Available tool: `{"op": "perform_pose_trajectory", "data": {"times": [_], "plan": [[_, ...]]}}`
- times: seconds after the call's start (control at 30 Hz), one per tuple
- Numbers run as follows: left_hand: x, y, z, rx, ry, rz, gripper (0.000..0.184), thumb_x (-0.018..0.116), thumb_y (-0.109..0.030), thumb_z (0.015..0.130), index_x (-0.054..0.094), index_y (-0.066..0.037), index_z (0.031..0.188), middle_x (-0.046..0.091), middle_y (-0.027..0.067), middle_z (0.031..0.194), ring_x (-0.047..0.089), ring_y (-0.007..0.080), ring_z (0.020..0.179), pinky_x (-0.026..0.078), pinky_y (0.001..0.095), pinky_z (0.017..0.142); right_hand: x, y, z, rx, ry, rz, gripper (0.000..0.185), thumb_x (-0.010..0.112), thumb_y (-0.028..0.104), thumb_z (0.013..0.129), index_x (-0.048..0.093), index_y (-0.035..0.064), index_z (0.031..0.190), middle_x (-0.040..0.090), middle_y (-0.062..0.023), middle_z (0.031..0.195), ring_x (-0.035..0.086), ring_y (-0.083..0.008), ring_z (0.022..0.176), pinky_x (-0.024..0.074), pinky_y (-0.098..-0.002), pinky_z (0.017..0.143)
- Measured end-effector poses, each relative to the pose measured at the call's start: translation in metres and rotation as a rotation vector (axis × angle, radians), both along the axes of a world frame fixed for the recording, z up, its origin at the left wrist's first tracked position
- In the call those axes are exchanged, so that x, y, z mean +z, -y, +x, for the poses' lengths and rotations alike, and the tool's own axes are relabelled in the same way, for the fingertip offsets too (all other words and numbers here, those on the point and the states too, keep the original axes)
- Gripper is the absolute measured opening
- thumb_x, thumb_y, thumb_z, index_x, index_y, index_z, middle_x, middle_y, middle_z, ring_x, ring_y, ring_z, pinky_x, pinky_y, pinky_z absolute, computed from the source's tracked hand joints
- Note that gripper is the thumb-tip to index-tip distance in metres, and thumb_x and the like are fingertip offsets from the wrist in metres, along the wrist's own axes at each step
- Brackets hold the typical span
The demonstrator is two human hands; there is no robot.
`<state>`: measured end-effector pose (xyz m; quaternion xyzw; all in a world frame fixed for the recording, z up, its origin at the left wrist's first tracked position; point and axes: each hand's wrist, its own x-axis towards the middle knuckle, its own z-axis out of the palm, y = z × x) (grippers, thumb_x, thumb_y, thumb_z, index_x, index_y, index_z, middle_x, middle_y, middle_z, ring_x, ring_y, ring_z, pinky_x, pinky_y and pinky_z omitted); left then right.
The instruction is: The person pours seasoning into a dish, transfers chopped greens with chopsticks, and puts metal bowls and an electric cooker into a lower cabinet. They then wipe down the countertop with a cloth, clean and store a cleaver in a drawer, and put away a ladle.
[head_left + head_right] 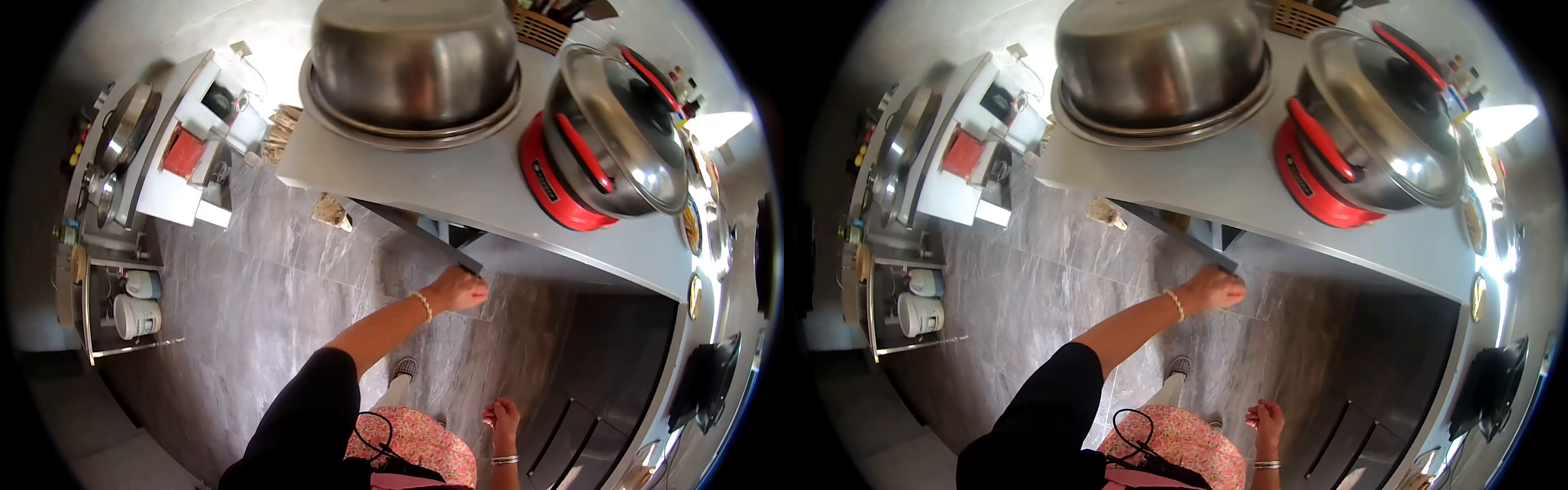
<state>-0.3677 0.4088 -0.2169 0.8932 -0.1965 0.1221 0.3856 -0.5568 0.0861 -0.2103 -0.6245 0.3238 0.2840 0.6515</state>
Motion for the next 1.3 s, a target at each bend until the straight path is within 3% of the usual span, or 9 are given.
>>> {"op": "perform_pose_trajectory", "data": {"times": [0.47, 0.57, 0.7, 0.73, 0.77, 0.83, 0.97, 1.03, 1.3], "plan": [[-0.003, 0.005, 0.093, 0.217, -0.091, 0.300, 0.012, 0.054, -0.020, 0.070, 0.060, -0.012, 0.063, 0.060, 0.0073, 0.063, 0.059, 0.0266, 0.065, 0.045, 0.0402, 0.060, 0.032, 0.044, -0.045, -0.201, 0.057, 0.012, 0.017, 0.050, 0.007, 0.086, 0.051, -0.0025, 0.100, 0.061, -0.0136, 0.079, 0.060, -0.0178, 0.063, 0.0527, -0.0286, 0.056], [0.007, 0.014, 0.082, 0.228, -0.387, 0.255, 0.014, 0.054, -0.021, 0.070, 0.061, -0.012, 0.061, 0.060, 0.0076, 0.061, 0.059, 0.0257, 0.063, 0.046, 0.0380, 0.059, 0.038, 0.039, -0.047, -0.220, 0.043, 0.054, 0.017, 0.051, 0.007, 0.086, 0.051, -0.0025, 0.100, 0.061, -0.0135, 0.079, 0.061, -0.0177, 0.065, 0.0526, -0.0282, 0.058], [0.007, 0.049, -0.021, -0.145, -0.863, -0.145, 0.017, 0.059, -0.025, 0.077, 0.066, -0.010, 0.073, 0.064, 0.0039, 0.067, 0.061, 0.0143, 0.067, 0.048, 0.0321, 0.060, 0.058, 0.018, -0.042, -0.276, 0.088, 0.271, 0.016, 0.052, 0.007, 0.087, 0.052, -0.0008, 0.101, 0.060, -0.0103, 0.077, 0.052, -0.0119, 0.056, 0.0420, -0.0226, 0.048], [-0.001, 0.058, -0.054, -0.244, -1.402, -0.707, 0.024, 0.052, -0.023, 0.086, 0.059, -0.004, 0.099, 0.063, 0.0141, 0.096, 0.062, 0.0254, 0.084, 0.051, 0.0346, 0.073, 0.068, 0.010, -0.033, -0.350, 0.108, 0.403, 0.016, 0.051, 0.007, 0.087, 0.053, -0.0001, 0.101, 0.059, -0.0096, 0.076, 0.049, -0.0110, 0.054, 0.0402, -0.0221, 0.048], [-0.012, 0.078, -0.082, -0.272, -1.699, -0.802, 0.032, 0.048, -0.026, 0.089, 0.051, -0.002, 0.111, 0.056, 0.0201, 0.110, 0.057, 0.0322, 0.099, 0.050, 0.0406, 0.079, 0.084, 0.000, -0.023, -0.425, 0.131, 0.534, 0.015, 0.051, 0.008, 0.088, 0.053, 0.0005, 0.101, 0.059, -0.0088, 0.076, 0.047, -0.0100, 0.053, 0.0383, -0.0215, 0.047], [0.056, 0.124, -0.138, -0.333, -1.879, -1.355, 0.032, 0.047, -0.025, 0.089, 0.050, 0.000, 0.109, 0.054, 0.0193, 0.114, 0.054, 0.0292, 0.105, 0.048, 0.0378, 0.084, 0.119, -0.021, -0.018, -0.537, 0.212, 0.752, 0.015, 0.051, 0.009, 0.088, 0.054, 0.0018, 0.101, 0.057, -0.0072, 0.075, 0.043, -0.0083, 0.051, 0.0362, -0.0205, 0.046], [0.138, 0.197, -0.177, -0.322, -1.638, -1.886, 0.027, 0.046, -0.028, 0.088, 0.053, -0.006, 0.100, 0.055, 0.0126, 0.099, 0.051, 0.0229, 0.092, 0.046, 0.0324, 0.078, 0.166, -0.053, 0.003, -0.437, 0.467, 0.666, 0.011, 0.052, 0.008, 0.088, 0.055, 0.0031, 0.098, 0.056, -0.0044, 0.075, 0.042, -0.0060, 0.051, 0.0348, -0.0186, 0.046], [0.149, 0.209, -0.172, -0.302, -1.410, -2.123, 0.025, 0.045, -0.030, 0.088, 0.054, -0.009, 0.096, 0.053, 0.0087, 0.086, 0.048, 0.0198, 0.079, 0.045, 0.0297, 0.069, 0.196, -0.057, 0.007, -0.265, 0.641, 0.334, 0.010, 0.052, 0.005, 0.087, 0.055, 0.0029, 0.096, 0.056, -0.0033, 0.076, 0.042, -0.0049, 0.051, 0.0339, -0.0176, 0.046], [0.173, 0.152, -0.165, -0.245, -0.620, -2.168, 0.020, 0.043, -0.020, 0.090, 0.054, -0.006, 0.099, 0.050, 0.0030, 0.084, 0.043, 0.0129, 0.072, 0.038, 0.0238, 0.062, 0.239, -0.105, 0.024, 0.239, 0.954, 0.357, 0.008, 0.049, 0.001, 0.087, 0.054, 0.0016, 0.094, 0.056, -0.0024, 0.074, 0.041, -0.0030, 0.050, 0.0311, -0.0153, 0.045]]}}
